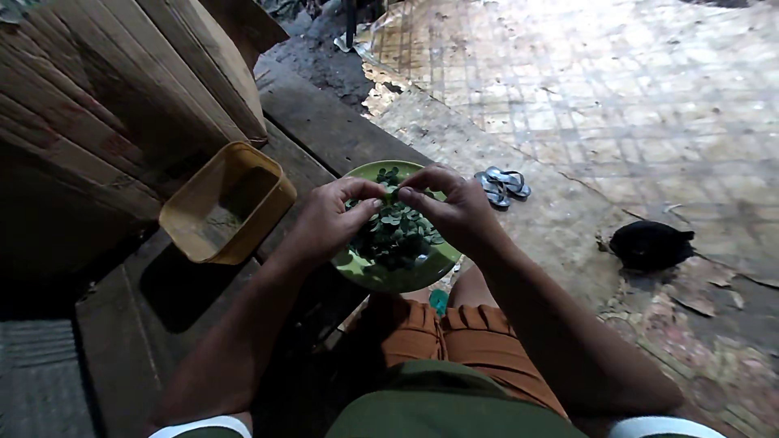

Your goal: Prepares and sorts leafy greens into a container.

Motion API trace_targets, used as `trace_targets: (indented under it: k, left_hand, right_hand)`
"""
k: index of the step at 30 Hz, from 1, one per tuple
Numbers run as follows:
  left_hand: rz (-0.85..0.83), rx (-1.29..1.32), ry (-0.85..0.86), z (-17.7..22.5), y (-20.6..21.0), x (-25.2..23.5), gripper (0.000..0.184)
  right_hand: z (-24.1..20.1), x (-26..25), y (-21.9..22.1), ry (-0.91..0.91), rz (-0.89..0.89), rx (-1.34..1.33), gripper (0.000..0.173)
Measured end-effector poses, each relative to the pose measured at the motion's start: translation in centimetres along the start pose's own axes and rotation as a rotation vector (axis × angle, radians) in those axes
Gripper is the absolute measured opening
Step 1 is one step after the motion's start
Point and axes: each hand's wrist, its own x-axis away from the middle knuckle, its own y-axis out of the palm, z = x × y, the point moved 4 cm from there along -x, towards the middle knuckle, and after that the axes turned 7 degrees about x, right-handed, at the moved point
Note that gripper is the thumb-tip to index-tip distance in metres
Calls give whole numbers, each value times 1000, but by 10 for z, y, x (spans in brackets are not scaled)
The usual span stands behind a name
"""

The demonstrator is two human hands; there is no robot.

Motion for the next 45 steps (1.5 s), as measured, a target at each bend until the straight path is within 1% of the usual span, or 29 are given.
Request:
trace_targets:
  k: [5,6,10,12,15,17,20,21,23,25,27,31,33,35,37,39,41,43,45]
  left_hand:
    - [-35,178,-46,7,7,-1,40]
    - [-21,204,-34,9,11,-1,40]
    - [95,205,61,6,19,-2,15]
    - [110,217,65,4,18,-1,9]
    - [131,223,38,3,12,1,8]
    - [158,184,42,3,9,1,11]
    - [91,33,97,4,10,2,34]
    - [71,-1,132,5,12,2,36]
    - [80,-40,179,7,16,2,30]
    - [130,-58,184,8,19,2,15]
    - [168,-74,181,6,19,1,10]
    - [185,-113,187,3,17,1,9]
    - [203,-144,169,2,6,1,10]
    - [241,-218,163,3,-15,0,12]
    - [290,-370,87,5,-45,2,16]
    - [340,-517,-50,2,-77,7,22]
    - [388,-608,-183,-6,-104,13,28]
    - [433,-678,-312,-15,-121,19,32]
    - [423,-722,-392,-21,-129,22,35]
  right_hand:
    - [6,2,0,29,44,-88,17]
    - [6,2,1,37,42,-116,16]
    - [3,3,5,93,7,-235,10]
    - [6,4,3,128,6,-255,10]
    - [12,5,-2,209,34,-281,9]
    - [15,5,-4,229,50,-312,9]
    - [11,7,-5,218,47,-303,8]
    - [10,8,-4,212,43,-304,8]
    - [11,8,-1,198,39,-317,8]
    - [12,7,1,193,38,-329,7]
    - [11,8,2,186,31,-310,6]
    - [12,6,2,168,39,-243,8]
    - [16,4,-1,157,52,-162,12]
    - [19,1,-2,63,42,10,17]
    - [17,0,-2,0,-51,194,16]
    - [18,0,2,-32,-168,291,22]
    - [18,-3,4,-49,-248,333,33]
    - [12,-6,7,-59,-303,338,41]
    - [4,-10,9,-55,-345,337,43]
